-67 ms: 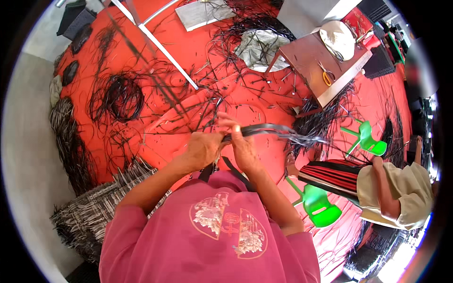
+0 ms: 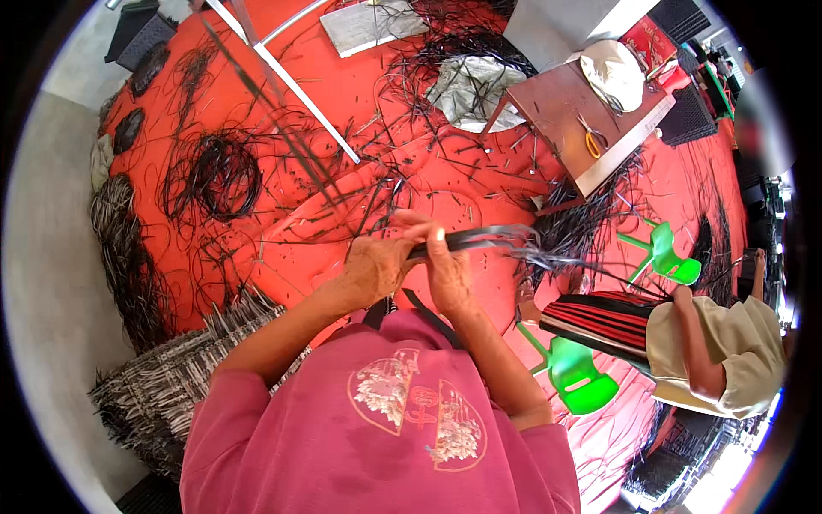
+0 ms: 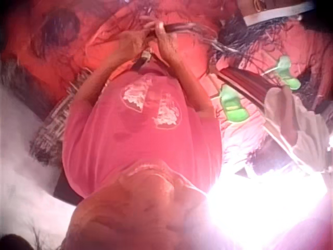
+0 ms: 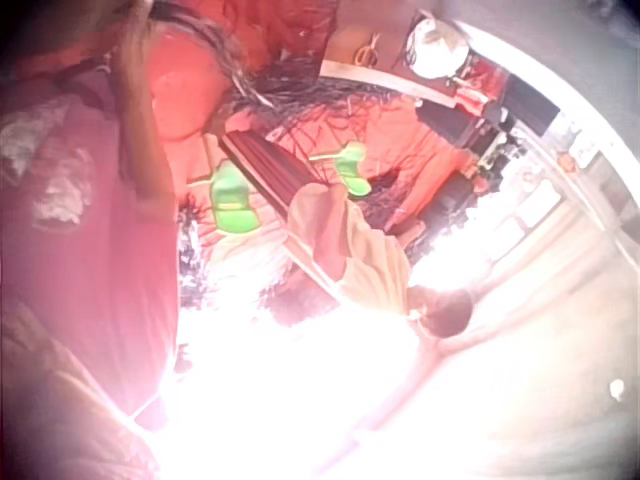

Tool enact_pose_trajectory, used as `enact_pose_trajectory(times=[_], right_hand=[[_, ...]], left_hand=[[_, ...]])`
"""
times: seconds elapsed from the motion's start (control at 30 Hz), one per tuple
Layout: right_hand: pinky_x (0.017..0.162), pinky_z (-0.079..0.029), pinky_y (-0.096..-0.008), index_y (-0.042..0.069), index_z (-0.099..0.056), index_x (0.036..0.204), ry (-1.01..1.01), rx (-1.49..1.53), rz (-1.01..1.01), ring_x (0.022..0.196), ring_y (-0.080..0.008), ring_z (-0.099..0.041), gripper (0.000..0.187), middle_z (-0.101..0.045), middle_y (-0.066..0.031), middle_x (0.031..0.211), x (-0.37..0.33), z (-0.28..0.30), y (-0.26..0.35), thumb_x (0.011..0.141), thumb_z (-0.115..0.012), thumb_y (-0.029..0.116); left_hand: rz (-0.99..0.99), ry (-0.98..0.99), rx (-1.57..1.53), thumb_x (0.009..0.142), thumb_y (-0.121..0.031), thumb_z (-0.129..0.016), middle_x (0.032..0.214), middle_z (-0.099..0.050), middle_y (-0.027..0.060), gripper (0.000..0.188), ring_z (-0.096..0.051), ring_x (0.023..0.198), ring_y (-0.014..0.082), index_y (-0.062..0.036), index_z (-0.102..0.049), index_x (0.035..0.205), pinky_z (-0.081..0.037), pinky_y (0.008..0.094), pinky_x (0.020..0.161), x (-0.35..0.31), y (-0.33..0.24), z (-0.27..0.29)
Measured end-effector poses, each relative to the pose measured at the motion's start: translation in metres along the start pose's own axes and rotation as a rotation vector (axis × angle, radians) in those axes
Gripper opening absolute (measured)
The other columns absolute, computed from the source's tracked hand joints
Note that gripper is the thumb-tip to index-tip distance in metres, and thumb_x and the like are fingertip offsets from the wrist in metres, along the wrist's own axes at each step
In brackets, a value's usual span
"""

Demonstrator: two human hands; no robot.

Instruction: The person sorts through a large pile of black strips on a red floor, picking them up and separating them by hand. The person occasionally interacts with a metal frame structure while continuing to organize the strips.

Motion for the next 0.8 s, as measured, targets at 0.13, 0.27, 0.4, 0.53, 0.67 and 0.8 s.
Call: enact_pose_trajectory(times=[0.13, 0.27, 0.4, 0.53, 0.67, 0.8], right_hand=[[0.087, -0.039, -0.0369, 0.003, -0.047, 0.073, -0.033, -0.035, 0.262, 0.087, -0.0233, -0.054, 0.041, -0.059, -0.0123, 0.087, -0.024, 0.007, 0.080, 0.095, -0.038, 0.035], [0.066, -0.035, -0.0327, 0.017, -0.042, 0.066, 0.112, 0.283, 0.466, 0.048, -0.0084, -0.029, 0.028, -0.033, 0.0069, 0.058, -0.070, 0.004, 0.198, 0.090, -0.052, 0.029], [0.062, -0.027, -0.0298, 0.015, -0.033, 0.065, 0.087, 0.358, 0.641, 0.044, -0.0071, -0.023, 0.033, -0.028, 0.0051, 0.052, -0.145, 0.043, 0.290, 0.094, -0.041, 0.029], [0.078, -0.033, -0.0325, 0.013, -0.033, 0.060, -0.465, 0.356, 0.655, 0.045, -0.0090, -0.025, 0.036, -0.024, 0.0047, 0.051, -0.183, 0.171, 0.293, 0.094, -0.038, 0.023], [0.060, -0.038, -0.0292, 0.013, -0.036, 0.060, -0.497, -0.416, 0.551, 0.046, -0.0094, -0.026, 0.034, -0.026, 0.0032, 0.053, -0.135, 0.229, 0.174, 0.092, -0.044, 0.023], [0.054, -0.039, -0.0319, 0.012, -0.038, 0.066, -0.298, 0.762, -0.105, 0.046, -0.0112, -0.027, 0.031, -0.026, 0.0026, 0.055, -0.091, 0.187, -0.021, 0.094, -0.039, 0.026]], left_hand=[[-0.318, -0.219, 0.147, 0.065, -0.009, -0.063, 0.071, -0.054, 0.0075, 0.017, -0.053, 0.064, 0.0283, -0.0085, -0.052, 0.078, -0.039, 0.0390, 0.057, 0.027, -0.011, 0.016], [-0.493, -0.607, 0.399, 0.055, -0.006, -0.065, 0.068, -0.052, 0.0030, 0.025, -0.052, 0.067, 0.0232, -0.0120, -0.055, 0.077, -0.036, 0.0393, 0.068, 0.071, -0.028, 0.111], [-0.356, -0.744, 0.672, 0.063, -0.004, -0.066, 0.073, -0.057, 0.0009, 0.019, -0.056, 0.077, 0.0220, -0.0110, -0.056, 0.077, -0.036, 0.0365, 0.075, 0.083, 0.012, 0.212], [-0.217, -0.658, 0.961, 0.077, -0.008, -0.059, 0.088, -0.062, 0.0039, 0.014, -0.058, 0.087, 0.0237, -0.0106, -0.060, 0.091, -0.036, 0.0374, 0.088, 0.035, 0.053, 0.293], [-0.030, -0.465, 1.088, 0.072, 0.003, -0.057, 0.087, -0.063, 0.0038, 0.028, -0.058, 0.086, 0.0218, -0.0095, -0.058, 0.098, -0.037, 0.0368, 0.087, -0.064, 0.066, 0.356], [0.293, -0.547, 1.300, 0.076, 0.003, -0.052, 0.090, -0.062, 0.0097, 0.028, -0.057, 0.089, 0.0262, -0.0048, -0.059, 0.102, -0.036, 0.0375, 0.088, -0.187, 0.029, 0.378]])
Point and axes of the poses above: each hand's wrist, its own x-axis towards the middle knuckle, its own z-axis out of the back of the hand, y = z × x, the point moved 6 cm from there along x, towards the middle knuckle
